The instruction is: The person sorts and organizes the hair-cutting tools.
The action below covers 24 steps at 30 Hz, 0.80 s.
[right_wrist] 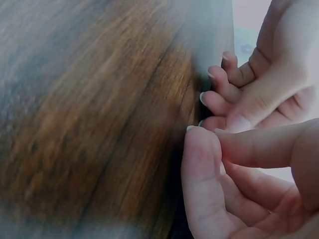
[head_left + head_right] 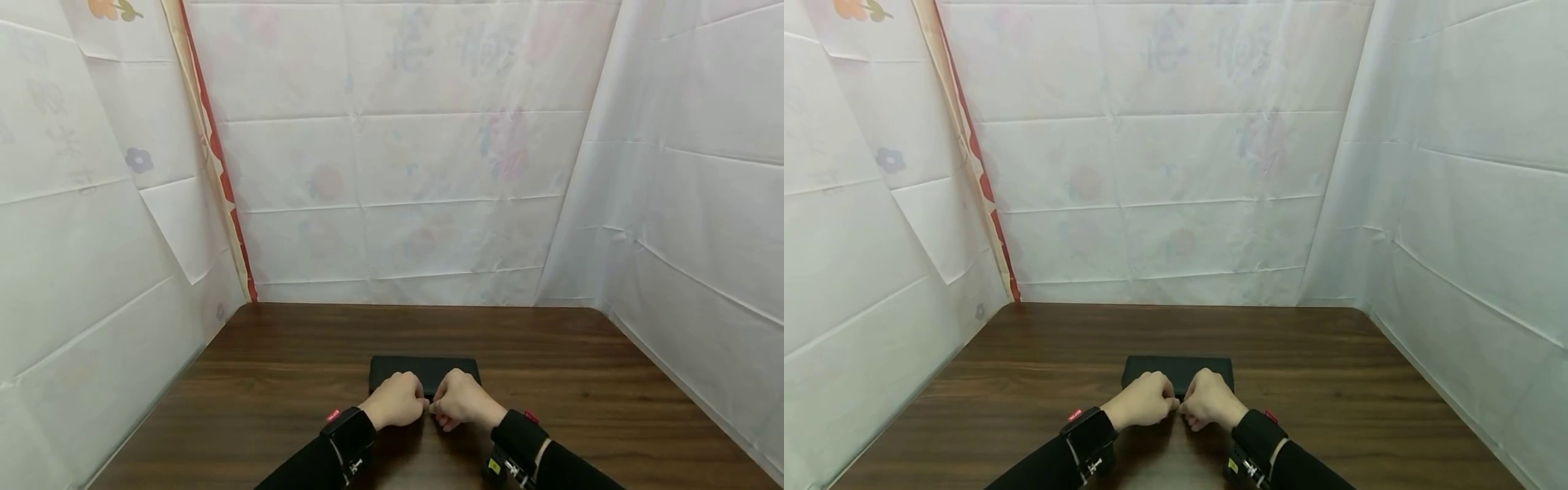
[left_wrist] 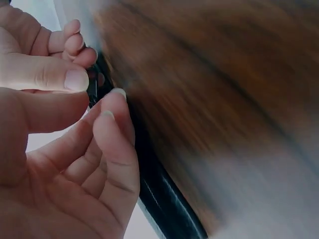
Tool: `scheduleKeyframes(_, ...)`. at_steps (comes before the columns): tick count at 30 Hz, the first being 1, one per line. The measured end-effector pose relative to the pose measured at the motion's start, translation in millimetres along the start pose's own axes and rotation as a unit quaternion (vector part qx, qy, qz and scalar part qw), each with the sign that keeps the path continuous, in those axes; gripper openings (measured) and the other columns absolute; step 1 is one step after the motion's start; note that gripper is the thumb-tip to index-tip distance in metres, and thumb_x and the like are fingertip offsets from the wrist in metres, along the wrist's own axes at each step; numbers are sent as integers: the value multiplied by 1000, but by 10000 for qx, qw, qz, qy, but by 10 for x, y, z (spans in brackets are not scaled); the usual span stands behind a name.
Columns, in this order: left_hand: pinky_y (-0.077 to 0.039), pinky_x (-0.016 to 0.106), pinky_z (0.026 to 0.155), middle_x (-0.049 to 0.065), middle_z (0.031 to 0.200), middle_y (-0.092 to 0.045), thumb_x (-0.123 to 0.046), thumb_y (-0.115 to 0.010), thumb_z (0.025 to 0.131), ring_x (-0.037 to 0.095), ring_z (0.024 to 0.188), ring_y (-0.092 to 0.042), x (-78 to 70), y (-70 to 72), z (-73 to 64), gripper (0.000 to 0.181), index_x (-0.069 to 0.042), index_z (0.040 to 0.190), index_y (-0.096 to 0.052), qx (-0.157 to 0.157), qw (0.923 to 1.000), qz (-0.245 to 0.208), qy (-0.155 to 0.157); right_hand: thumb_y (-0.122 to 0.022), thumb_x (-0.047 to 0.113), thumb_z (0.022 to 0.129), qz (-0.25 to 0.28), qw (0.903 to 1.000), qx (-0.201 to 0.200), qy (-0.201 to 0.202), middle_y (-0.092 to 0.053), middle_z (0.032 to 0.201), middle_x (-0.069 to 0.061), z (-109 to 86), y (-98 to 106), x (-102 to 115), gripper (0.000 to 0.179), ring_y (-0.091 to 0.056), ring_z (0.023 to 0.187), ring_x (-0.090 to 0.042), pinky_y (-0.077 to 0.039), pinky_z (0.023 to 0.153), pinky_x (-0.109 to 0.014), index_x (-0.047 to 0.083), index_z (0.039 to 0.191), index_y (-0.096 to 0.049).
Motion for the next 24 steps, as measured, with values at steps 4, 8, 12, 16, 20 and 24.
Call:
scheduleKeyframes(4,-38,23,43,-4,48,-55,-7,-62,96,10,43,-54,-7,-31,39,31,-6,68,-73,66,9979,-601,232,-70,-3,91,28,10000,2,51,-68,67,-8,-13,-6,-6,10,-67,56,-16,-58,54,-32,-3,82,-74)
scheduleKeyframes(8,-40,23,42,0,50,-59,-7,-63,96,13,44,-57,-20,-53,52,30,-5,67,-72,26,9956,-834,431,-69,-5,91,47,9999,15,139,-68,68,-9,-17,-2,-11,10,-68,58,-17,-59,55,-33,-4,84,-75)
scheduleKeyframes(12,-40,23,40,2,49,-60,-4,-62,92,15,43,-58,-18,-60,55,29,-5,65,-71,-12,9944,-898,549,-67,-6,91,108,9996,96,240,-68,70,-9,-12,3,-16,10,-68,60,-18,-59,56,-33,-5,85,-75)
scheduleKeyframes(16,-37,23,39,1,47,-58,1,-59,84,13,40,-54,2,-58,65,26,-7,63,-72,15,9955,-798,510,-63,-8,91,155,9987,262,407,-67,72,-8,-14,4,-33,13,-67,61,-18,-59,57,-33,-6,88,-76)
scheduleKeyframes(20,-34,23,39,-5,43,-54,1,-61,78,9,38,-49,5,-67,76,26,-12,57,-70,-28,9980,-500,380,-60,-9,92,157,9979,367,515,-67,73,-7,-22,11,-57,16,-66,63,-17,-59,58,-33,-5,90,-75)
scheduleKeyframes(24,-22,22,40,-12,40,-33,-2,-64,77,6,36,-31,-17,-110,75,38,-19,47,-49,-171,9995,36,262,-59,-9,91,79,9976,399,562,-67,74,-8,-35,19,-58,18,-66,63,-18,-58,57,-32,-3,91,-76)
Point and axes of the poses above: each hand's wrist, its own z-axis towards the middle knuckle, its own y-axis out of the back of the hand, x = y × z, the point moved 2 cm from there along z, towards the middle knuckle
